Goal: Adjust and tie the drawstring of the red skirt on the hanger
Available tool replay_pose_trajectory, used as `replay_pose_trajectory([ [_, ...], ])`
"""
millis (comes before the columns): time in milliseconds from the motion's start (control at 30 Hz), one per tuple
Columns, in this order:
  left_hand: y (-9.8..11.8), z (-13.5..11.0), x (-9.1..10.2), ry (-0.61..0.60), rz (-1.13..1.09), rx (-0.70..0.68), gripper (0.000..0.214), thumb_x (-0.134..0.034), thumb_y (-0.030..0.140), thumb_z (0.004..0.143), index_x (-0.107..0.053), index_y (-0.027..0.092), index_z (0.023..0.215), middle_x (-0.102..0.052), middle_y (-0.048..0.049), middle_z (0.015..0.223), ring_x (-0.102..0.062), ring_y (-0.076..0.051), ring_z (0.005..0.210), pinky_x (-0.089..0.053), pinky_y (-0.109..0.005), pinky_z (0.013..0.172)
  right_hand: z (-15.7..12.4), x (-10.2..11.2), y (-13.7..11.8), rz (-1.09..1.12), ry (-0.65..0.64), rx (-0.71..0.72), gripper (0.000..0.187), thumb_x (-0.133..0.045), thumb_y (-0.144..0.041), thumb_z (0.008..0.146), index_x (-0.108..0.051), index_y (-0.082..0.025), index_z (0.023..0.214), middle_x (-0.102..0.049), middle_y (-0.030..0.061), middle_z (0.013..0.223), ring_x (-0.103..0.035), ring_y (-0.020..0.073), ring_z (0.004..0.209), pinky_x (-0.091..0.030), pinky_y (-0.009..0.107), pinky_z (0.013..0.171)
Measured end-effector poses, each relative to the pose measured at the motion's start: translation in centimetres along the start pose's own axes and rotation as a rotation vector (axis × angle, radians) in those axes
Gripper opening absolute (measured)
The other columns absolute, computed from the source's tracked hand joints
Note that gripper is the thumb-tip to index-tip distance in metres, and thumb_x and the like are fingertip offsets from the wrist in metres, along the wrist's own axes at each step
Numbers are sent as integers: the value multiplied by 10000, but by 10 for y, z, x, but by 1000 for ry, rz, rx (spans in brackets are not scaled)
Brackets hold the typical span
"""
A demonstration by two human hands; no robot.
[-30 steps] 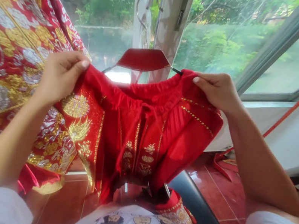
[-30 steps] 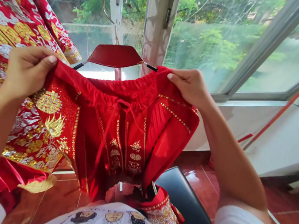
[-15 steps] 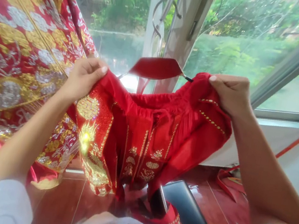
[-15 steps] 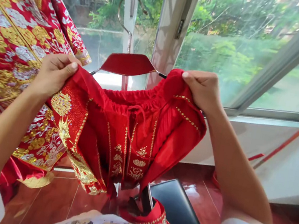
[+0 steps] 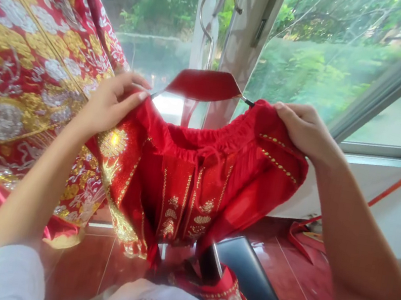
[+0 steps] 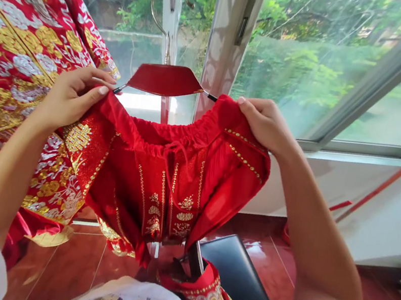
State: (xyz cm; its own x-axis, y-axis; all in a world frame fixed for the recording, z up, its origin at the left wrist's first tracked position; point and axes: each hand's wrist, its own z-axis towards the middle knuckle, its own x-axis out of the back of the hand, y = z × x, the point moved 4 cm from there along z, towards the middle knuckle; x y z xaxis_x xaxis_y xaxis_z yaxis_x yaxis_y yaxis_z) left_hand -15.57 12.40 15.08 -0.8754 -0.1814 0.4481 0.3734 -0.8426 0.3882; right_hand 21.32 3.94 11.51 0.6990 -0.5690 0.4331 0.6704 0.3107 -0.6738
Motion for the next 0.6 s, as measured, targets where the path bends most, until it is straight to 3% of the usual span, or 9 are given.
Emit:
replay_pose_trajectory([
  [100,35,-22,-2,118,467,-280,313,-460,403,945,-648,175,1047,-685,-70,1013,-624,-208,934,-458,-392,843,-28,6,-20,-352,387,323,181,-546,-254,907,-681,-133,916,-701,94,902,-633,172,838,-452,308,782],
  [133,51,-35,-7,218,626,-355,283,-444,368,947,-660,187,970,-683,-69,966,-612,-220,911,-439,-401,827,-42,3,-30,-462,486,439,188,-545,-266,905,-681,-147,958,-708,106,940,-641,198,879,-453,329,811],
  [167,67,-49,-16,278,712,-422,294,-442,358,934,-648,208,787,-656,-60,768,-587,-216,754,-416,-373,700,-55,-4,-39,-542,519,542,184,-537,-283,909,-677,-165,923,-713,96,899,-643,198,843,-454,322,776],
  [233,86,-73,-52,-3,707,-361,409,-421,408,941,-569,214,612,-558,-40,558,-490,-176,533,-292,-312,506,-74,-26,-53,-608,393,662,241,-528,-334,913,-629,-190,748,-673,49,705,-601,157,671,-410,278,621],
  [333,89,-99,-107,-353,696,-140,487,-472,537,907,-585,166,613,-571,-62,550,-520,-172,478,-210,-288,455,-83,-60,-57,-617,105,604,322,-574,-425,869,-571,-178,663,-603,30,619,-522,131,573,-302,265,526],
  [433,75,-102,-133,-417,773,9,413,-470,436,934,-646,118,737,-647,-127,675,-634,-247,603,-257,-293,470,-79,-76,-50,-557,-39,531,245,-520,-310,888,-596,-159,711,-630,55,702,-533,140,615,-323,272,569],
  [533,64,-95,-134,-420,779,38,276,-424,239,932,-649,118,828,-682,-129,781,-673,-265,688,-323,-295,490,-76,-72,-47,-285,-124,470,211,-493,-236,886,-615,-153,735,-651,59,742,-562,136,661,-398,271,628],
  [600,64,-91,-131,-427,735,38,252,-444,267,928,-633,127,837,-683,-113,787,-675,-262,704,-369,-295,511,-78,-66,-46,-1,-201,310,164,-542,-252,861,-630,-152,766,-652,50,723,-561,121,636,-424,253,604],
])
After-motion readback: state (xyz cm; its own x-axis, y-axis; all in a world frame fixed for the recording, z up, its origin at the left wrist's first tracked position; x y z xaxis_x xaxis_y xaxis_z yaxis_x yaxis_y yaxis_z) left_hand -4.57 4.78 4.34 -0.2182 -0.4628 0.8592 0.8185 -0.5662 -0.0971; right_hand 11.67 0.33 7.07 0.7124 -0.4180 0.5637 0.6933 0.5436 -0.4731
